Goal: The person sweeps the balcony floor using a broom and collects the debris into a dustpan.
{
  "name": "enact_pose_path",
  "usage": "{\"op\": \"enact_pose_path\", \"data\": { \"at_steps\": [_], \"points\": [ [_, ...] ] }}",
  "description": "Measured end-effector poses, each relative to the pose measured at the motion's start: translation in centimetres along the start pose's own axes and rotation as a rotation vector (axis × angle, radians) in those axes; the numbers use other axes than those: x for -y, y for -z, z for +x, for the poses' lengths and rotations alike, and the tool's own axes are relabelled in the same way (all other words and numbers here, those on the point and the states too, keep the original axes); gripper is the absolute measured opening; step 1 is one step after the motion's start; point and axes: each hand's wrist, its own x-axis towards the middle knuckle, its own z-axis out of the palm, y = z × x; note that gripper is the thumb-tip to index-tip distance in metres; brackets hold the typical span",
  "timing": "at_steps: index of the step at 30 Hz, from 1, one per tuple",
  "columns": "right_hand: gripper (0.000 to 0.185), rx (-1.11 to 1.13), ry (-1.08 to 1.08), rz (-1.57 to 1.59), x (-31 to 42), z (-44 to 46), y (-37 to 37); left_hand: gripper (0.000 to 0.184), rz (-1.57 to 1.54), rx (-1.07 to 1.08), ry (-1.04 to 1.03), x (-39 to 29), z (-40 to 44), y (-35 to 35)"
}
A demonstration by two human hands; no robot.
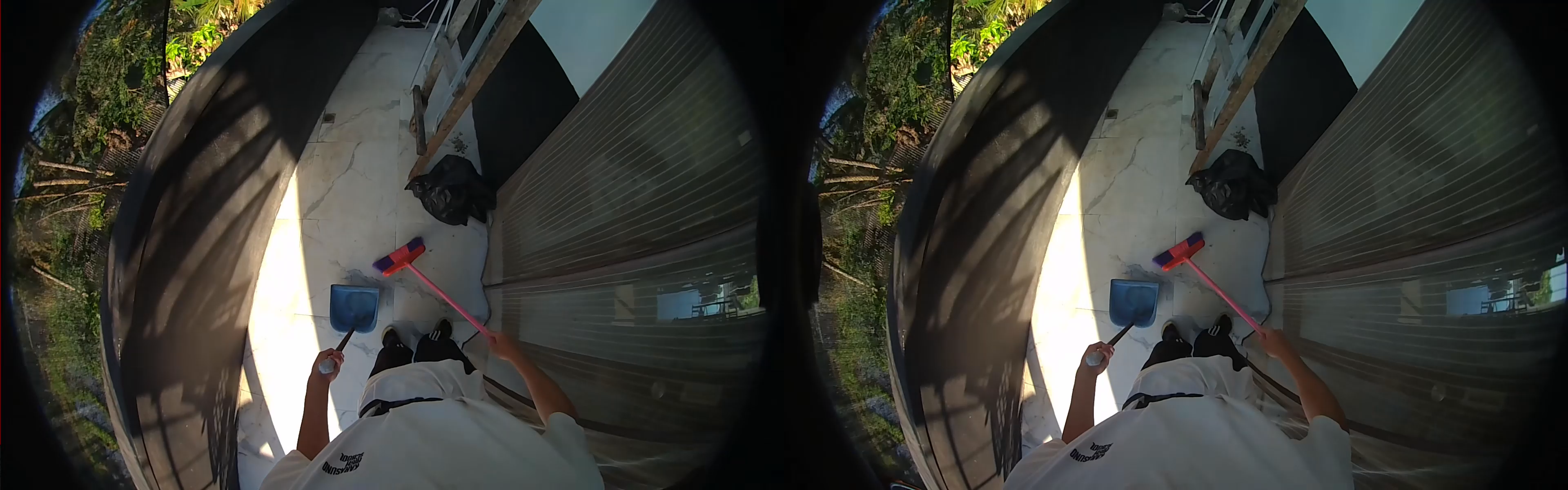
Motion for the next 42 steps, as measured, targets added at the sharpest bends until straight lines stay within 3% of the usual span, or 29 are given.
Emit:
{"op": "enact_pose_path", "data": {
  "at_steps": [7, 9, 11, 15, 18, 21, 23, 26, 29, 31, 34, 38, 40, 42],
  "points": [
    [0.034, 0.116, -0.012, 0.074, 6.3, -2.7, 8.4, 0.006, 0.070, -0.057, -0.072, 1.5, 0.0, -0.1],
    [0.034, 0.040, 0.156, 0.091, 6.0, 1.1, 5.7, 0.015, 0.044, 0.022, -0.040, 1.8, 0.2, 1.0],
    [0.035, 0.037, 0.193, 0.026, 8.0, 4.8, 3.6, 0.015, 0.022, 0.076, -0.059, 3.1, -0.3, 0.9],
    [0.037, 0.134, 0.151, 0.032, 11.5, 10.0, 0.6, 0.016, 0.055, -0.033, -0.211, 5.3, -0.2, 1.6],
    [0.043, 0.195, 0.138, -0.086, 9.5, 11.1, 0.4, 0.017, 0.032, -0.001, -0.251, 7.0, -0.4, 2.3],
    [0.045, 0.217, 0.243, -0.206, 1.6, 11.6, 1.2, 0.010, -0.092, 0.032, -0.221, 9.1, -1.1, 2.5],
    [0.044, 0.160, 0.267, -0.264, -2.9, 11.0, 3.1, 0.017, -0.155, -0.015, -0.182, 10.0, -0.7, 3.1],
    [0.043, 0.114, 0.286, -0.261, -8.0, 12.5, 4.9, 0.017, -0.186, 0.012, -0.210, 11.9, -0.1, 3.1],
    [0.043, 0.206, 0.361, -0.127, -9.0, 11.8, 8.9, 0.019, -0.231, -0.027, -0.205, 13.2, 1.0, 3.6],
    [0.043, 0.151, 0.450, -0.095, -8.4, 11.2, 10.6, 0.018, -0.243, 0.052, -0.135, 13.8, 1.5, 4.1],
    [0.042, 0.219, 0.353, -0.037, -4.3, 10.4, 12.7, 0.015, -0.218, 0.015, -0.165, 14.5, 2.9, 4.9],
    [0.050, 0.200, 0.435, -0.080, 0.4, 14.2, 7.4, 0.020, -0.205, 0.058, -0.198, 15.6, 4.3, 4.8],
    [0.058, 0.484, 0.259, 0.084, 4.3, 12.6, 6.9, 0.021, -0.225, 0.040, -0.156, 16.4, 5.4, 4.7],
    [0.063, 0.518, 0.310, 0.115, 5.2, 14.8, 1.5, 0.022, -0.213, 0.034, -0.147, 16.7, 6.4, 4.7]
  ]
}}
